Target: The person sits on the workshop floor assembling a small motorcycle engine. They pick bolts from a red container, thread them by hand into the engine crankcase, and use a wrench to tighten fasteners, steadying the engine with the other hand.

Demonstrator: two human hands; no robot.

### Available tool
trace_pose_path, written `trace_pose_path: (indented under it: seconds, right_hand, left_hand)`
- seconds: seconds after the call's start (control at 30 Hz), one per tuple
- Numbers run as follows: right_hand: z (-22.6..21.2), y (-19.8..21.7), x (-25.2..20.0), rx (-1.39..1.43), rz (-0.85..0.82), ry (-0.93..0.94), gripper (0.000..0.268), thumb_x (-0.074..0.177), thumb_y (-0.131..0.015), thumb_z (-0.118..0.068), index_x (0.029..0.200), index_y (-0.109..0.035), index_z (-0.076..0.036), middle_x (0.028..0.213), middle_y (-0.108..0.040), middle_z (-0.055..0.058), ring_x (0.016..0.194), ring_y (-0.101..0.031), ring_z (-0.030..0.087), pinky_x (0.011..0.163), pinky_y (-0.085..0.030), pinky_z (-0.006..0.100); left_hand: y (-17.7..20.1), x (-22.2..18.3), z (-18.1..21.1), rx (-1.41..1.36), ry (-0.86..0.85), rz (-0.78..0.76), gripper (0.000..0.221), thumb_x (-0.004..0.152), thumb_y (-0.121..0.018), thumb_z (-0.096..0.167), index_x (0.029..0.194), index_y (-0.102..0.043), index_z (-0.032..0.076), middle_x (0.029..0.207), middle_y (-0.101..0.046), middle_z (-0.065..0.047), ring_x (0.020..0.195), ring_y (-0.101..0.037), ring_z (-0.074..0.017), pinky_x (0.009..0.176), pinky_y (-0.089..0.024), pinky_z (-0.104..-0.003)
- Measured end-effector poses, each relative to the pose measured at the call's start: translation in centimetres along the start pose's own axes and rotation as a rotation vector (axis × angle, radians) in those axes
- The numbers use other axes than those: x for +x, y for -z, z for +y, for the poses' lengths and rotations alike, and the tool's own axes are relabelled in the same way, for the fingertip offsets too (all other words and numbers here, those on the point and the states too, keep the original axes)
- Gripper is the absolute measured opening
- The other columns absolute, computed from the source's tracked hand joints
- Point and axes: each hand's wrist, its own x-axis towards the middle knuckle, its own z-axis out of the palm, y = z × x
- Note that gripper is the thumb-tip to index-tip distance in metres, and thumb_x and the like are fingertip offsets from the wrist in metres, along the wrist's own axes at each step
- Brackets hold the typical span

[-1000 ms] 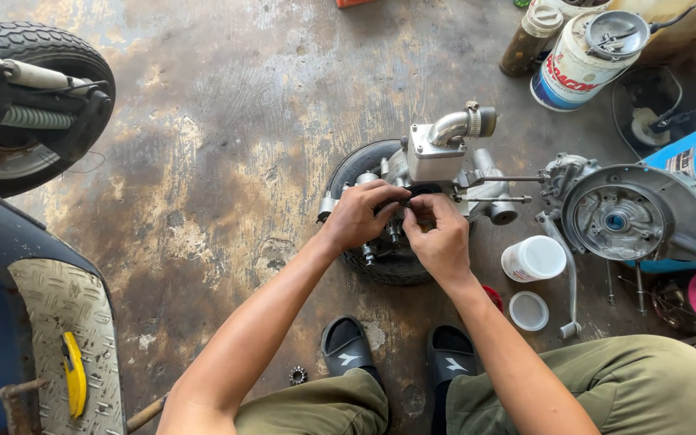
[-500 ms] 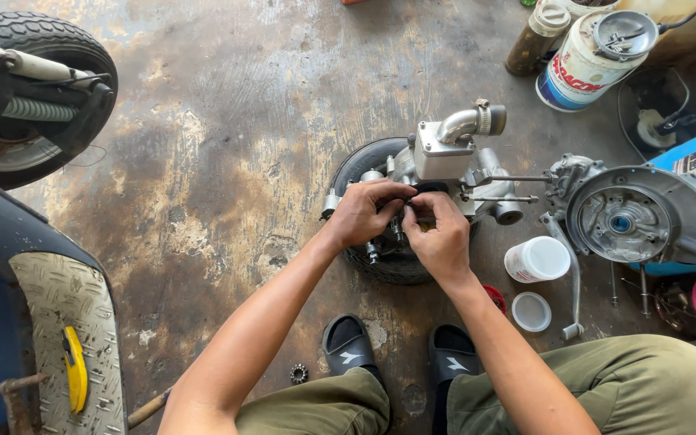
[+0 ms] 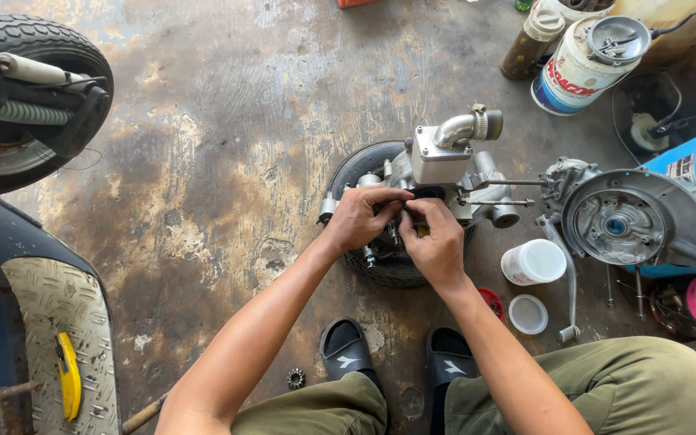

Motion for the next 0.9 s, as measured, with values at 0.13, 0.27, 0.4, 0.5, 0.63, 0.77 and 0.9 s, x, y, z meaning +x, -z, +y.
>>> trace_pose_path:
  seconds: [0.13, 0.27, 0.4, 0.5, 0.63, 0.77, 0.9]
  right_hand:
    - [0.6, 0.0, -0.2, 0.007, 0.000, -0.003, 0.012, 0.091, -0.076, 0.004, 0.102, -0.071, 0.001, 0.088, -0.071, 0.012, 0.074, -0.074, 0.031, 0.054, -0.059, 0.034]
    - [0.8, -0.2, -0.4, -0.042, 0.007, 0.017, 0.012, 0.093, -0.077, 0.000, 0.102, -0.068, 0.003, 0.086, -0.068, 0.014, 0.072, -0.072, 0.032, 0.053, -0.058, 0.034]
    - [0.4, -0.4, -0.2, -0.058, 0.000, 0.076, 0.010, 0.093, -0.075, 0.002, 0.101, -0.069, 0.004, 0.086, -0.068, 0.013, 0.073, -0.072, 0.032, 0.051, -0.057, 0.032]
    - [1.2, -0.7, -0.6, -0.084, 0.014, 0.081, 0.011, 0.094, -0.077, -0.001, 0.096, -0.068, 0.004, 0.083, -0.066, 0.013, 0.070, -0.072, 0.032, 0.049, -0.056, 0.031]
    - [1.5, -0.3, -0.5, -0.097, -0.017, 0.090, 0.018, 0.091, -0.082, -0.004, 0.097, -0.066, 0.003, 0.084, -0.067, 0.013, 0.071, -0.072, 0.030, 0.050, -0.057, 0.030]
    - [1.2, -0.2, -0.4, -0.199, -0.037, 0.084, 0.016, 0.094, -0.078, -0.008, 0.092, -0.065, 0.001, 0.076, -0.063, 0.012, 0.066, -0.070, 0.031, 0.046, -0.055, 0.034]
    - [1.0, -0.5, -0.3, -0.374, -0.092, -0.004, 0.028, 0.104, -0.068, -0.027, 0.082, -0.062, -0.011, 0.066, -0.059, 0.004, 0.059, -0.068, 0.027, 0.044, -0.052, 0.037]
  left_hand:
    - [0.0, 0.1, 0.2, 0.013, 0.007, 0.002, 0.023, 0.091, -0.072, 0.008, 0.109, -0.080, 0.020, 0.096, -0.079, -0.005, 0.096, -0.076, -0.0297, 0.082, -0.060, -0.039]
    - [0.0, 0.0, 0.3, -0.006, 0.031, -0.002, 0.025, 0.091, -0.071, 0.006, 0.109, -0.081, 0.020, 0.095, -0.079, -0.005, 0.097, -0.076, -0.0292, 0.082, -0.059, -0.039]
    - [0.1, 0.0, 0.6, -0.024, 0.046, -0.003, 0.028, 0.091, -0.070, 0.003, 0.110, -0.081, 0.020, 0.096, -0.080, -0.006, 0.100, -0.075, -0.0293, 0.085, -0.059, -0.039]
    - [0.1, -0.1, 0.5, -0.049, 0.059, -0.008, 0.029, 0.092, -0.067, 0.002, 0.111, -0.081, 0.019, 0.095, -0.080, -0.007, 0.099, -0.076, -0.0302, 0.086, -0.059, -0.040]
    - [0.2, -0.1, 0.3, -0.055, 0.060, -0.019, 0.030, 0.092, -0.066, 0.000, 0.111, -0.081, 0.019, 0.096, -0.080, -0.008, 0.100, -0.075, -0.0323, 0.086, -0.059, -0.042]
    - [0.4, 0.0, 0.7, -0.064, 0.077, -0.041, 0.032, 0.093, -0.064, -0.002, 0.111, -0.081, 0.018, 0.097, -0.080, -0.008, 0.100, -0.075, -0.0303, 0.088, -0.058, -0.042]
    - [0.5, 0.0, 0.4, -0.074, 0.106, -0.063, 0.036, 0.094, -0.058, -0.004, 0.111, -0.081, 0.018, 0.098, -0.079, -0.008, 0.100, -0.075, -0.0289, 0.090, -0.057, -0.043]
